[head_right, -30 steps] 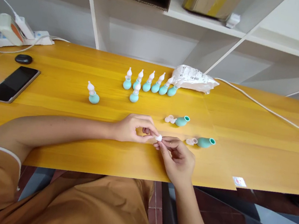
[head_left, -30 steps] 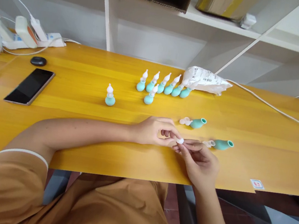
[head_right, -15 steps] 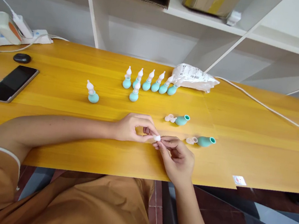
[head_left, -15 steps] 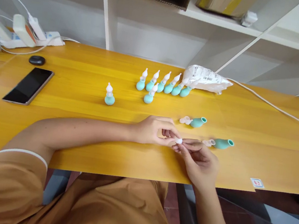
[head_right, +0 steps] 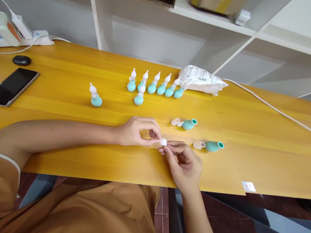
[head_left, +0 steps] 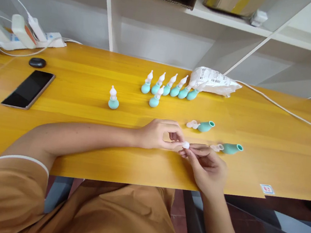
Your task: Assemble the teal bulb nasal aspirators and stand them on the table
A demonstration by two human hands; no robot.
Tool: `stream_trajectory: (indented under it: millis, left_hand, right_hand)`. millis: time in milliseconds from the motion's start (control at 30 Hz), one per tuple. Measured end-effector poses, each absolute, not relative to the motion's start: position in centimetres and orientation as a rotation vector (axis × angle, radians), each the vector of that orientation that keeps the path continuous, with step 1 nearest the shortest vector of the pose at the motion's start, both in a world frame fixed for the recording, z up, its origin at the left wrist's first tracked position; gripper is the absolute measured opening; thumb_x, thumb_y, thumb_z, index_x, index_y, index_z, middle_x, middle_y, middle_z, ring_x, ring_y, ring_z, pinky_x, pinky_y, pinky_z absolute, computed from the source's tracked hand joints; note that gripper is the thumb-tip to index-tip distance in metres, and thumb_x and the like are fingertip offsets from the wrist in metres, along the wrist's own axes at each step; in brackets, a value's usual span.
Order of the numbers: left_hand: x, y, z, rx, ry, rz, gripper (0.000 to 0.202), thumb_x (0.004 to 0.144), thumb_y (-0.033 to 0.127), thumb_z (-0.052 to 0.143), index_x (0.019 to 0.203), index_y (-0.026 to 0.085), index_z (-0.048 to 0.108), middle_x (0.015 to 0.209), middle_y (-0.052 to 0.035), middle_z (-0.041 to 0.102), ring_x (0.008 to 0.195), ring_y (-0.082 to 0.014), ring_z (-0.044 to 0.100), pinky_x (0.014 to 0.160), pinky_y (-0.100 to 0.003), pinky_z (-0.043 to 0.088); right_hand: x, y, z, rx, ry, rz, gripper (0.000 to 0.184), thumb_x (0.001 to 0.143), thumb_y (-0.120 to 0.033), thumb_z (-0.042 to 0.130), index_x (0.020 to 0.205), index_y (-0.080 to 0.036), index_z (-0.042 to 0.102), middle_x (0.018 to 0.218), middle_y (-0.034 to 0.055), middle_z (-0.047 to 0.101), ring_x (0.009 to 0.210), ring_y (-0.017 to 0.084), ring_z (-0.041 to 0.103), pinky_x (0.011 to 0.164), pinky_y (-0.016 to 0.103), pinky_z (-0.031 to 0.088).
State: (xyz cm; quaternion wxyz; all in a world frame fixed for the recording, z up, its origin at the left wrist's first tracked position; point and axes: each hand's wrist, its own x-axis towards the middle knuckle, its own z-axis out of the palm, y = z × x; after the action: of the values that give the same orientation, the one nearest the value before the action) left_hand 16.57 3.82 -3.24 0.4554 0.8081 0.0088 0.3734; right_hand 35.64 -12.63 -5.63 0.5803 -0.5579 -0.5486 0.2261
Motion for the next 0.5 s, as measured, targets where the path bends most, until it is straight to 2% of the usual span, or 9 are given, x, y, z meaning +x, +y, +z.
stream_trajectory:
  millis: [500]
  left_hand:
    - [16.74, 4.41, -3.49, 2.082, 0.064, 0.896, 0.014, 0.102, 0.032, 0.079, 0.100, 0.020, 0.084, 0.104, -0.0096, 0.084, 0.093, -0.0201, 0.073, 0.092, -0.035, 0.057]
  right_hand:
    - [35.63, -12.59, -5.48, -1.298, -1.311, 0.533, 0.005, 0.104, -0.029, 0.081, 0.100, -0.027, 0.079, 0.107, 0.0075, 0.081, 0.087, 0.022, 0.081, 0.084, 0.042, 0.072]
